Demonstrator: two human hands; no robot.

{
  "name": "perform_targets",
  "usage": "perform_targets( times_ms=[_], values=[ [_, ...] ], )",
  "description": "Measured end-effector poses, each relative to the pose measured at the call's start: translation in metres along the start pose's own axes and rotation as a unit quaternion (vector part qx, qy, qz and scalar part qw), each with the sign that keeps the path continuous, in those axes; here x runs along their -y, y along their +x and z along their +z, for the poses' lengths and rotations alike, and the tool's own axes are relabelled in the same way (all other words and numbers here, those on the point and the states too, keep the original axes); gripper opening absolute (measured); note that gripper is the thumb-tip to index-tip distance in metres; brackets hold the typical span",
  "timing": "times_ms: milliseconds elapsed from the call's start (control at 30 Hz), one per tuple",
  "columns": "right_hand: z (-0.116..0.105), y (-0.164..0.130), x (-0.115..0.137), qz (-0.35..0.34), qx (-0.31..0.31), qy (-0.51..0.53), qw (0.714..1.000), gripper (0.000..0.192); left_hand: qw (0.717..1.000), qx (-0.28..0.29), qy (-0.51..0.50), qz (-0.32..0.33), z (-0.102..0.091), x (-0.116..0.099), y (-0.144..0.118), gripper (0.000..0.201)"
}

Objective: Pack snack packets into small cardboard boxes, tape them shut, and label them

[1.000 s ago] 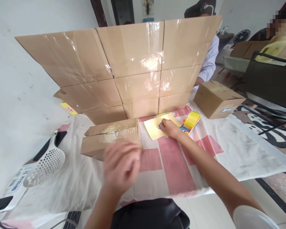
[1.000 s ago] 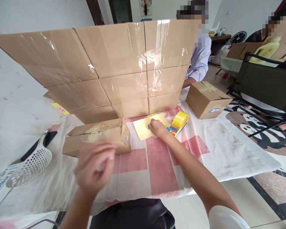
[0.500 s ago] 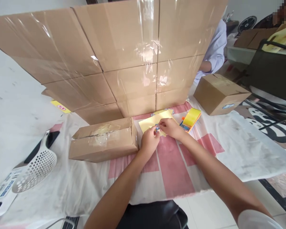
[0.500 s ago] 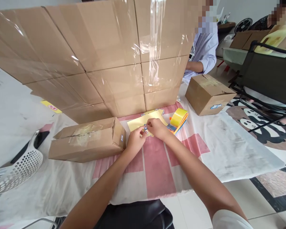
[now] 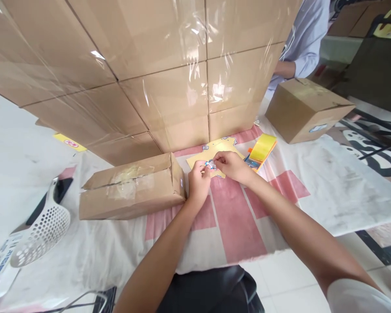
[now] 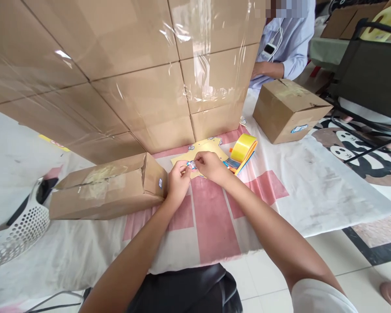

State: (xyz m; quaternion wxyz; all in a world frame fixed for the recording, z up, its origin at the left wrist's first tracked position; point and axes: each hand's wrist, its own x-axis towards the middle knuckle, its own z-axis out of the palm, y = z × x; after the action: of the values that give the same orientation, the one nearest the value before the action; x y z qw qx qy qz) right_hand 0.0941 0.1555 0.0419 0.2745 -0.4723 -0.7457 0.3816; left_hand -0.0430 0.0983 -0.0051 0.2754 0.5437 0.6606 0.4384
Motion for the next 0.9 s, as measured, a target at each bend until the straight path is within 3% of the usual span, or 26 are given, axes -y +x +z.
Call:
perform_targets(
  times_ms=[133,300,533,700,900],
  values=[
    [-0.002,0.000,0.004,0.006,-0.029,0.001,1.000,0.013,1.000,-0.009,0.023,-0.008,-0.001,0.000,0.002,0.012],
    [-0.009,-0.002,0.010,-0.011,-0.092,0.083,0.992,0.008,0.994,-0.012,0.105,-0.013,-0.002,-0.006,0.000,0.016],
    [0.015,-0.012,0.016,-0.075,-0.037,0.120,0.989,0.008,0.965,0.009,0.259,-0.022,-0.003,-0.021,-0.003,0.024],
    [0.024,-0.017,0.019,-0.099,-0.053,0.084,0.990,0.010,0.937,0.028,0.346,-0.045,-0.001,-0.024,0.004,0.036],
    [0.016,-0.017,0.016,-0.120,-0.098,0.069,0.985,0.010,0.911,0.069,0.396,-0.088,0.000,-0.038,0.033,0.028]
  ],
)
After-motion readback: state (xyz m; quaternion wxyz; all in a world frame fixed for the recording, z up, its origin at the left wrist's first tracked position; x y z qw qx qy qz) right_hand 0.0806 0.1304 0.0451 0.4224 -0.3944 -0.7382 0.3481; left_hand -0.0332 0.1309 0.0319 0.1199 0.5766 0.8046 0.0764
